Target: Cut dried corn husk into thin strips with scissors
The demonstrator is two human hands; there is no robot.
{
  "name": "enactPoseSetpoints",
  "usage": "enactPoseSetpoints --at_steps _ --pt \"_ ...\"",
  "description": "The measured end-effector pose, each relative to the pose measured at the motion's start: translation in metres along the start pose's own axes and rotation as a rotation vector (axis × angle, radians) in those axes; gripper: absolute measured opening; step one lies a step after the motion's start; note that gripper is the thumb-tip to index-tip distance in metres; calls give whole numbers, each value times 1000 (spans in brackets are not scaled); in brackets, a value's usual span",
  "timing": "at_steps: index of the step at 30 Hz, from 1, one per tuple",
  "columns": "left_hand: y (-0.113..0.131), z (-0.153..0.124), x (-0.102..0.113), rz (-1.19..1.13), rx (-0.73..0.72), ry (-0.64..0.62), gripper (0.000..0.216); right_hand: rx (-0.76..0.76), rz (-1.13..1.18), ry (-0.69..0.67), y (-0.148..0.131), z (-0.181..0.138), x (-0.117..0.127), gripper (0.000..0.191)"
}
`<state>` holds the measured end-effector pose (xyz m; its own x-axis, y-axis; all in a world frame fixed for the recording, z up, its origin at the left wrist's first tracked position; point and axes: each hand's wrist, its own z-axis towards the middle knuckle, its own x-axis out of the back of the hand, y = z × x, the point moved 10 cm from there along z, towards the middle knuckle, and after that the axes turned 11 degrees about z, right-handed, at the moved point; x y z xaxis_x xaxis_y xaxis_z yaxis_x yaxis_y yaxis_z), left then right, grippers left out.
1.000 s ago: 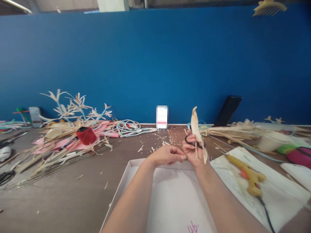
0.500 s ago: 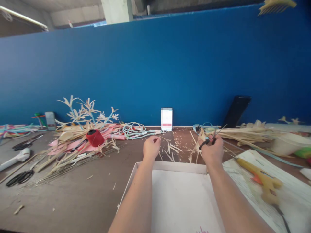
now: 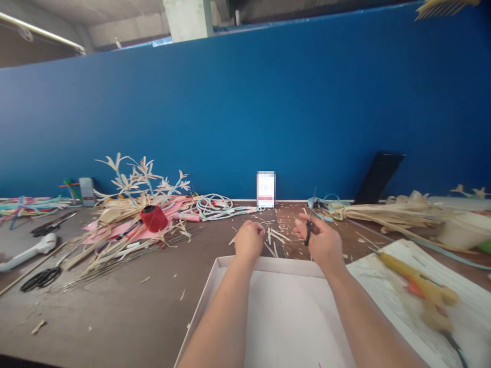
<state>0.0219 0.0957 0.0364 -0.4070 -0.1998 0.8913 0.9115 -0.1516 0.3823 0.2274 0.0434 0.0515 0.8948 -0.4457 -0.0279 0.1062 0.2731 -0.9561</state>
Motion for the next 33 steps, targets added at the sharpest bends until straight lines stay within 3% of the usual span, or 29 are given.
enactPoseSetpoints --at_steps 6,11,14,25,33 --pt "16 -3 -5 57 -120 28 20 -83 31 -71 22 -2 -16 49" --pt "10 1 -2 56 -69 29 16 -106 98 4 29 0 -7 55" --pt "19 6 -2 117 -128 22 19 -91 84 32 27 -1 -4 54" --pt "88 12 -34 464 -633 -245 24 -77 116 1 37 3 -9 51" --pt "95 17 -45 435 -615 -348 10 -80 115 -21 36 2 -10 44"
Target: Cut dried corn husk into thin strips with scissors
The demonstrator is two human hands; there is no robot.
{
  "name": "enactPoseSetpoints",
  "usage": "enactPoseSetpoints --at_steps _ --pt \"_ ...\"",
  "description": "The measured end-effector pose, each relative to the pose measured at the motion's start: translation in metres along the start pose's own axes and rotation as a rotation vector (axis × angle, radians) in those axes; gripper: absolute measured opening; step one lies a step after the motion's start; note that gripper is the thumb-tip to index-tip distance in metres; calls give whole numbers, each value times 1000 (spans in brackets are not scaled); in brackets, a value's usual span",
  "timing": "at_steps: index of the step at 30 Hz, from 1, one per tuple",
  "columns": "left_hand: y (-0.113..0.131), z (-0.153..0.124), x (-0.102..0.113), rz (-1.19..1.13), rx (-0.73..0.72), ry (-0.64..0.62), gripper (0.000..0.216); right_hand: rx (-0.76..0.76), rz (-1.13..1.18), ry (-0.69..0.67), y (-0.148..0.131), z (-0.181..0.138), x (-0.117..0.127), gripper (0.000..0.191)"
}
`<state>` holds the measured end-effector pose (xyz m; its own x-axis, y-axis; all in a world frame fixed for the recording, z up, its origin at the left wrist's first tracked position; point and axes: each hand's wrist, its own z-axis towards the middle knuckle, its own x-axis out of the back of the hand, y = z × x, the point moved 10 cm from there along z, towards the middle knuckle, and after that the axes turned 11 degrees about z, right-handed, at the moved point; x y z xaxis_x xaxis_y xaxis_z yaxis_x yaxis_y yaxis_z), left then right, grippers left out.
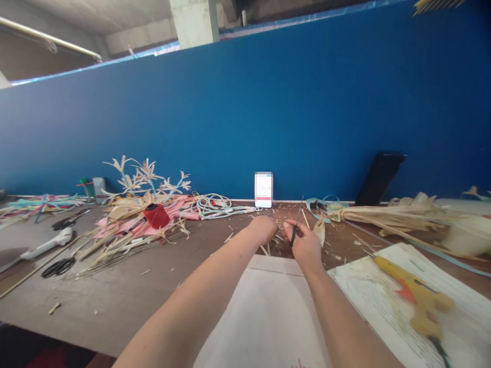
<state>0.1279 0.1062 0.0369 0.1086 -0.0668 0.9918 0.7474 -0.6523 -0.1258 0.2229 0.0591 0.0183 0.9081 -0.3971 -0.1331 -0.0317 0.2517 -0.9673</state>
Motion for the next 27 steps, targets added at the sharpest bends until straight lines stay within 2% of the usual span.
enactPoseSetpoints --at_steps 5,8,10,12,15,18,21,23,27 --pt "-3 3 1 -2 -5 8 11 -6 -21 3 4 2 1 45" --pt "-15 -1 7 -65 48 18 12 -3 -28 -10 6 3 0 44" --pt "-28 -8 12 -221 124 73 10 -1 -45 -21 4 3 -1 44" --pt "-43 -21 15 -479 226 176 9 -7 -63 -28 2 2 -2 45" --pt "-58 -44 -3 -925 394 288 14 -28 -39 -42 -3 0 -5 48" --pt "-56 -64 -26 -1321 462 339 24 -47 64 -82 -7 -4 -13 52" --pt "-48 -75 -31 -1537 422 370 33 -76 210 -155 -8 -8 -25 54" --pt "-42 -77 -29 -1579 380 361 35 -101 297 -218 -6 -11 -33 55" --pt "-31 -73 -29 -1510 343 315 32 -135 382 -307 -1 -16 -45 54"
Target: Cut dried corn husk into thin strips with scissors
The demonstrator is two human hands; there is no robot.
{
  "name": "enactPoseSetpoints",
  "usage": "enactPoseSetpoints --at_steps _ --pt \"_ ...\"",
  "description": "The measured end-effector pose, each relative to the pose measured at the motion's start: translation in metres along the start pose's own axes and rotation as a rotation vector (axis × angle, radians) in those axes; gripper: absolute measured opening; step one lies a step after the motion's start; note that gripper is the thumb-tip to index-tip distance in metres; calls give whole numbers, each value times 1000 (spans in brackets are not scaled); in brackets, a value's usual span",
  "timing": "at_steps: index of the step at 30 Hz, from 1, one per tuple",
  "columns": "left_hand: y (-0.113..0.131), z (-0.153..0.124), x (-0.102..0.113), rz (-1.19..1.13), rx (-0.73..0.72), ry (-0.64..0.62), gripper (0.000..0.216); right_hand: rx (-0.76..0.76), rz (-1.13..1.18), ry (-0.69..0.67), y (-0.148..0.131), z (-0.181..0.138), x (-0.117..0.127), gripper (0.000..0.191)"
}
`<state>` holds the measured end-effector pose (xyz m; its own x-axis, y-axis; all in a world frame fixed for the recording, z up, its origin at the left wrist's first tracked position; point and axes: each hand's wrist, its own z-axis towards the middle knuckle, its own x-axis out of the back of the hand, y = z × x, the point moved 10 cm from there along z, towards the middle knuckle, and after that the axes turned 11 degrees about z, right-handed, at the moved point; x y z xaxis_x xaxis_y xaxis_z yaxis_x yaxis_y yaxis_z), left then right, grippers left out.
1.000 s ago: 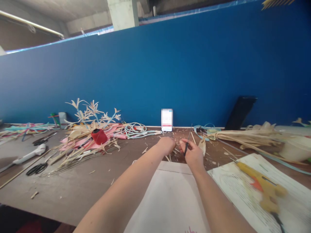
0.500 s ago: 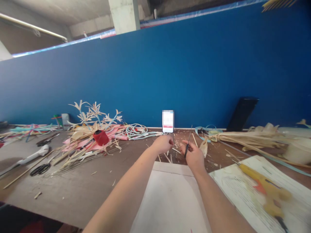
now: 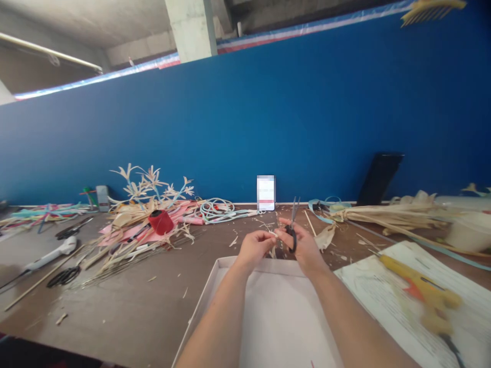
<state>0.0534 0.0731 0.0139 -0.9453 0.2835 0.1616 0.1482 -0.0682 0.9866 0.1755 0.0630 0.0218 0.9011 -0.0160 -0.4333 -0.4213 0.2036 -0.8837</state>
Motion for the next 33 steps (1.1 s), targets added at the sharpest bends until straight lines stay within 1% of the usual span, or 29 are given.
enactPoseSetpoints --at_steps 2,5,11,18,23,26,28,29,33 --pt "-1 0 -3 46 -5 1 30 -1 7 -6 3 1 0 53" --pt "-1 0 -5 99 -12 -3 27 14 -23 20 3 3 5 51" --pt "4 -5 -4 168 -4 -64 26 62 -79 189 -7 3 25 48" --pt "2 -6 -5 191 9 -114 28 109 -125 264 -17 1 30 55" --pt "5 -5 -6 165 -34 -82 32 117 -156 240 -21 0 26 53" --pt "4 -3 -7 130 -58 -55 35 90 -163 171 -17 -1 15 55" --pt "1 -1 -6 96 -52 -24 35 69 -174 114 -14 -1 7 56" --pt "-1 0 -4 77 -48 -3 34 64 -187 108 -13 -2 6 56" --pt "-5 3 6 34 -36 61 37 63 -236 227 -20 -4 18 54"
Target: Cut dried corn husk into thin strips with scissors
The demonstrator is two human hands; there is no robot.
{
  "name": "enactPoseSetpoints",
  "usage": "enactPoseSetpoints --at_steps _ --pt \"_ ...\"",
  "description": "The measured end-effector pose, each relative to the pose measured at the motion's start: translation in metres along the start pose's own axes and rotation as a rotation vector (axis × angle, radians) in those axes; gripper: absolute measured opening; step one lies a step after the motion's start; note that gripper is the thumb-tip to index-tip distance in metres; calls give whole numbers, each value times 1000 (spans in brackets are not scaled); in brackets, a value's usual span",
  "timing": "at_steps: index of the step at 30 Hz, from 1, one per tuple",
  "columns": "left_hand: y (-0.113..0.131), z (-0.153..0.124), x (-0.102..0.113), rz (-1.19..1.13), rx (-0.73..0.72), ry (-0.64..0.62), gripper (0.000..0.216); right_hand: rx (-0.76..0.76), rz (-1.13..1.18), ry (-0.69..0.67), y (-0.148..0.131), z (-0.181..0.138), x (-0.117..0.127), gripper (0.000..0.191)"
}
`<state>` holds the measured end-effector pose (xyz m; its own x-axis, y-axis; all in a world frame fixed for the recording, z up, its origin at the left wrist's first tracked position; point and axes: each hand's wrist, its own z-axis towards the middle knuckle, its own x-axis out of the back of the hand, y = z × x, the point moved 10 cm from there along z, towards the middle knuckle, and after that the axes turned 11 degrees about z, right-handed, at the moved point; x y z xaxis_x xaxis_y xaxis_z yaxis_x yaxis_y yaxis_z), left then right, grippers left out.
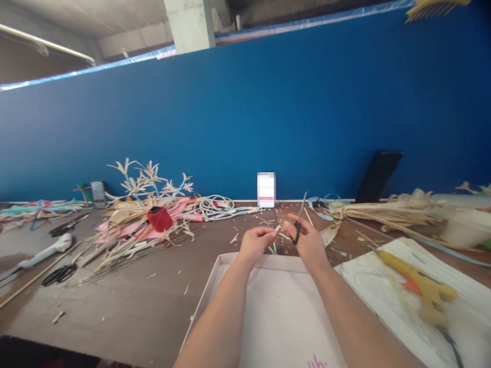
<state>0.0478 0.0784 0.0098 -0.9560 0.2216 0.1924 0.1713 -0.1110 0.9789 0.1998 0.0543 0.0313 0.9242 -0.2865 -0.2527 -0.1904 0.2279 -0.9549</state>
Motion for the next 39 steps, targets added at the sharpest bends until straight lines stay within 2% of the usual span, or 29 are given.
enactPoseSetpoints --at_steps 2,7,9,16,26,31,39 --pt "1 0 7 4 -8 36 38 -45 5 -27 -1 -1 0 55" --pt "12 -1 28 -10 -79 139 34 -238 -55 -398 7 -18 -30 55" --pt "14 -2 35 -37 -86 156 34 -267 -106 -496 10 -24 -37 55" --pt "17 -3 47 -41 -79 169 33 -266 -257 -667 12 -32 -43 51" --pt "21 -6 41 48 -77 16 32 -278 -435 -769 9 -38 -41 49" --pt "24 -9 42 151 -81 -51 29 -271 -495 -810 4 -43 -40 38" --pt "23 -12 44 222 -83 -122 31 -283 -524 -860 3 -49 -43 40"
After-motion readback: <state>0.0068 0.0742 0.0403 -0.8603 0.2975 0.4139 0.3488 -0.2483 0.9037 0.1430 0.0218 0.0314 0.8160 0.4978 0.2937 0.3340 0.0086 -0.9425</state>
